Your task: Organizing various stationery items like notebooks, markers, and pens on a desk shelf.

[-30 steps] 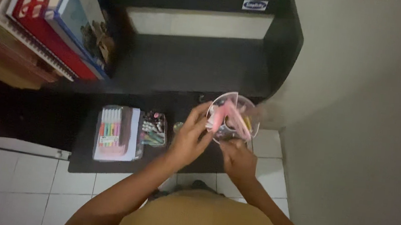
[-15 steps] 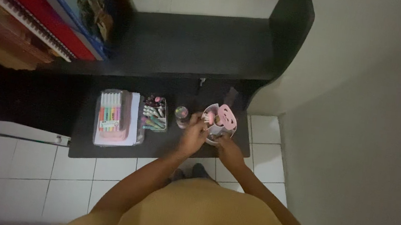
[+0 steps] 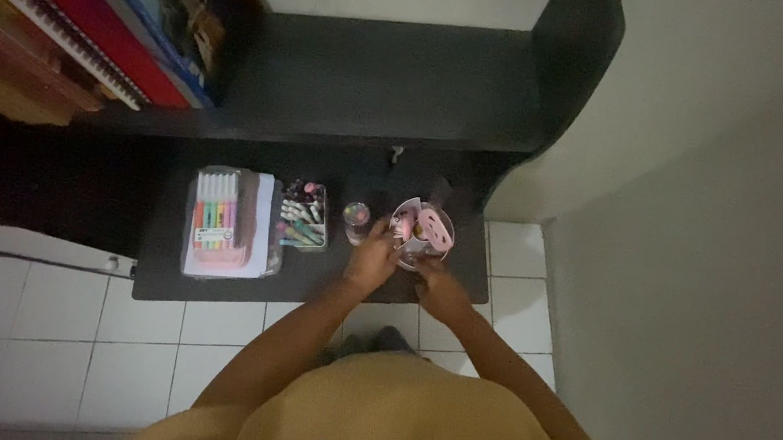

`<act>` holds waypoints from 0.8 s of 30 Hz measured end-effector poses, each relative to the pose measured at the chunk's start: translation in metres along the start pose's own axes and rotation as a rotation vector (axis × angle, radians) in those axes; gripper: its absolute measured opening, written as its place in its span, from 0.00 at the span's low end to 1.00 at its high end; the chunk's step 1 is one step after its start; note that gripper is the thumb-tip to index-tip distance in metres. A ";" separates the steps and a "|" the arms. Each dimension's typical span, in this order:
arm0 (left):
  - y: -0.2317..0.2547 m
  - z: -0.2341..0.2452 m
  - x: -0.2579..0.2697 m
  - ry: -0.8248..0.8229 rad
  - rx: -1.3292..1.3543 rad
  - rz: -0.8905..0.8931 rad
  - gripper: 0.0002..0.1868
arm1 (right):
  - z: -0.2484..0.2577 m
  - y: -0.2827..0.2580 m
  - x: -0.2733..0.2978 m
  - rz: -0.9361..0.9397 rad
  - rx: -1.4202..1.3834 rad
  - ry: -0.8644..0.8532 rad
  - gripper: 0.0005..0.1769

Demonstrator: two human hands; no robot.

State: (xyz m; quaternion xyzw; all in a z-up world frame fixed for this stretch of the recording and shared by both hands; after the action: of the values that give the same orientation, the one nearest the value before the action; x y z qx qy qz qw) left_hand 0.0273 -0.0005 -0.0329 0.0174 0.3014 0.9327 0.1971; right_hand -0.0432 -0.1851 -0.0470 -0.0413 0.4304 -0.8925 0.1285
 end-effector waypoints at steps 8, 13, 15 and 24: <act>0.012 0.016 0.022 0.220 0.198 -0.035 0.29 | 0.035 0.011 -0.001 -0.087 -0.177 0.378 0.16; 0.059 0.065 0.011 0.194 0.305 0.037 0.39 | 0.076 -0.054 -0.023 -0.151 -0.423 0.427 0.25; 0.062 0.064 0.003 0.269 0.302 -0.068 0.42 | 0.082 -0.058 -0.037 -0.020 -0.300 0.485 0.26; 0.101 0.095 -0.022 -0.038 0.202 0.002 0.35 | 0.088 -0.032 -0.071 -0.092 -0.322 0.294 0.18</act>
State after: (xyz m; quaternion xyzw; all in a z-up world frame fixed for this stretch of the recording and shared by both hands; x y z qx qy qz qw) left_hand 0.0257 -0.0307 0.1046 0.0551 0.3902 0.8972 0.1992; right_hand 0.0351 -0.2142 0.0357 0.0496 0.5791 -0.8136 0.0150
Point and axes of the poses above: each hand's wrist, its own x-axis away from the middle knuckle, its own z-axis out of the back of the hand, y = z × x, the point moved 1 cm from there along -x, towards the middle knuckle, and after that the axes turned 9 degrees about -x, right-handed, at the moved point
